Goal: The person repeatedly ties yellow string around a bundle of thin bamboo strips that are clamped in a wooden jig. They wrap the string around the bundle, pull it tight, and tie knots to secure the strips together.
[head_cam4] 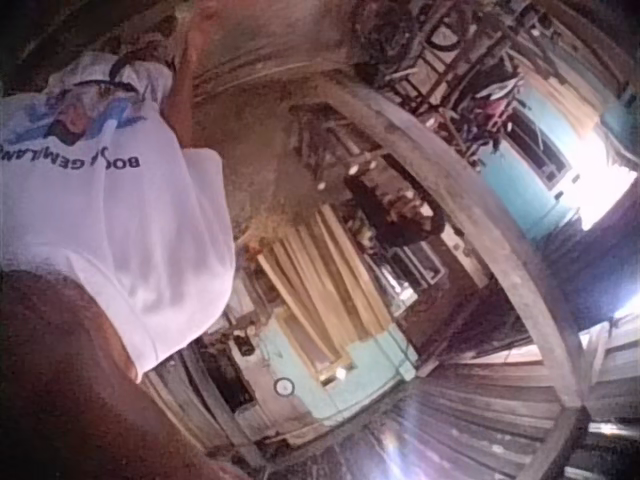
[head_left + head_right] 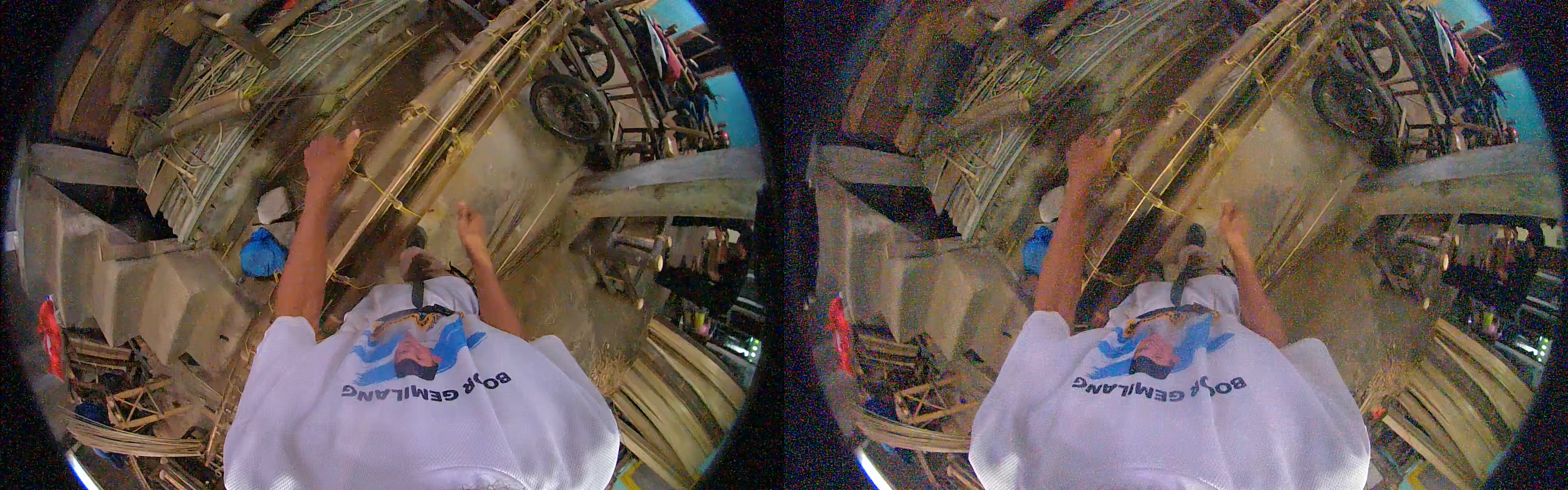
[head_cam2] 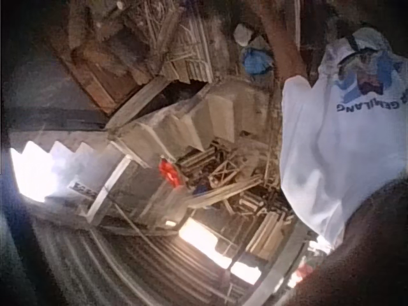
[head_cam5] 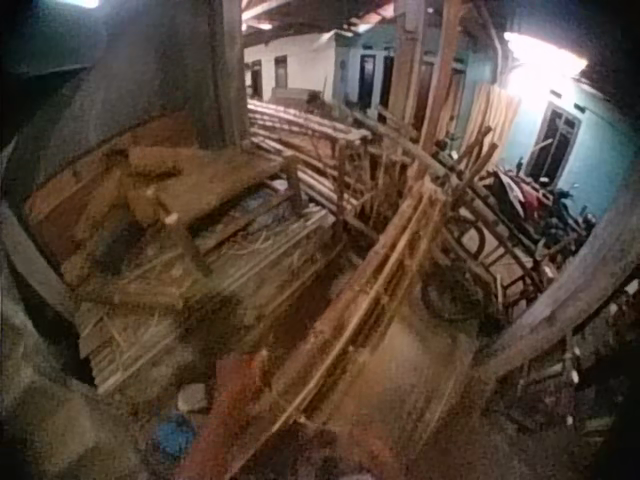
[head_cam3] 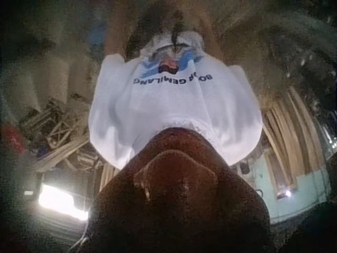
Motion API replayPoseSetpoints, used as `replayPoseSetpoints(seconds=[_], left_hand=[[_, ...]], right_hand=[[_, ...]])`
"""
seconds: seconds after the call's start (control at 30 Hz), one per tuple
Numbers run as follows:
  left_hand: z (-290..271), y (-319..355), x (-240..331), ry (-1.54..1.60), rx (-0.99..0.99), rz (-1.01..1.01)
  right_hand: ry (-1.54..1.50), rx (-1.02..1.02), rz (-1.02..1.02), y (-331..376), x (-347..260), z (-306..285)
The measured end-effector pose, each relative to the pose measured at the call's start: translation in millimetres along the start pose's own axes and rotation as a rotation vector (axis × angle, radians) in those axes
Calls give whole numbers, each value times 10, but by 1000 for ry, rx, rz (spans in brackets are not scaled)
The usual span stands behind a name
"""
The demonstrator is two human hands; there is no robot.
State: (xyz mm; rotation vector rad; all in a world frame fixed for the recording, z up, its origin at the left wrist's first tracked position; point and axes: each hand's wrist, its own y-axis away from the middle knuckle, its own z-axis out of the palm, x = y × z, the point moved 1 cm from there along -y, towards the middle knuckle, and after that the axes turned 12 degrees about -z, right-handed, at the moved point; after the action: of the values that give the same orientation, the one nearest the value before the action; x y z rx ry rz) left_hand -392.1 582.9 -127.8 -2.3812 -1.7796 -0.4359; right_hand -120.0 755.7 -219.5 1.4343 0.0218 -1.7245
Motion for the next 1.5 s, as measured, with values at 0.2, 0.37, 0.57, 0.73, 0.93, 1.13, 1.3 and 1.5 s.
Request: replayPoseSetpoints(seconds=[0.2,0.37,0.57,0.73,0.93,1.13,1.3,1.5], left_hand=[[485,274,1357,440,-154,332],[707,189,1593,268,-285,146],[1120,358,1513,729,-47,82],[849,401,1639,506,-70,115],[733,418,1660,503,-72,56],[687,438,1698,539,-66,125],[621,447,1669,592,-158,151],[588,129,1401,999,-168,156]], right_hand=[[-393,-105,204,-1142,-169,-348],[-562,319,-338,-1314,-459,-273],[1096,-517,-1099,-514,-1654,1815],[1638,-932,-1186,-1509,-1398,1945],[970,-957,-1073,-1634,-1552,1875],[277,-48,-607,-292,-1672,625],[-848,-279,-98,-1376,-363,-303],[-664,-106,-47,-1212,-724,-178]])
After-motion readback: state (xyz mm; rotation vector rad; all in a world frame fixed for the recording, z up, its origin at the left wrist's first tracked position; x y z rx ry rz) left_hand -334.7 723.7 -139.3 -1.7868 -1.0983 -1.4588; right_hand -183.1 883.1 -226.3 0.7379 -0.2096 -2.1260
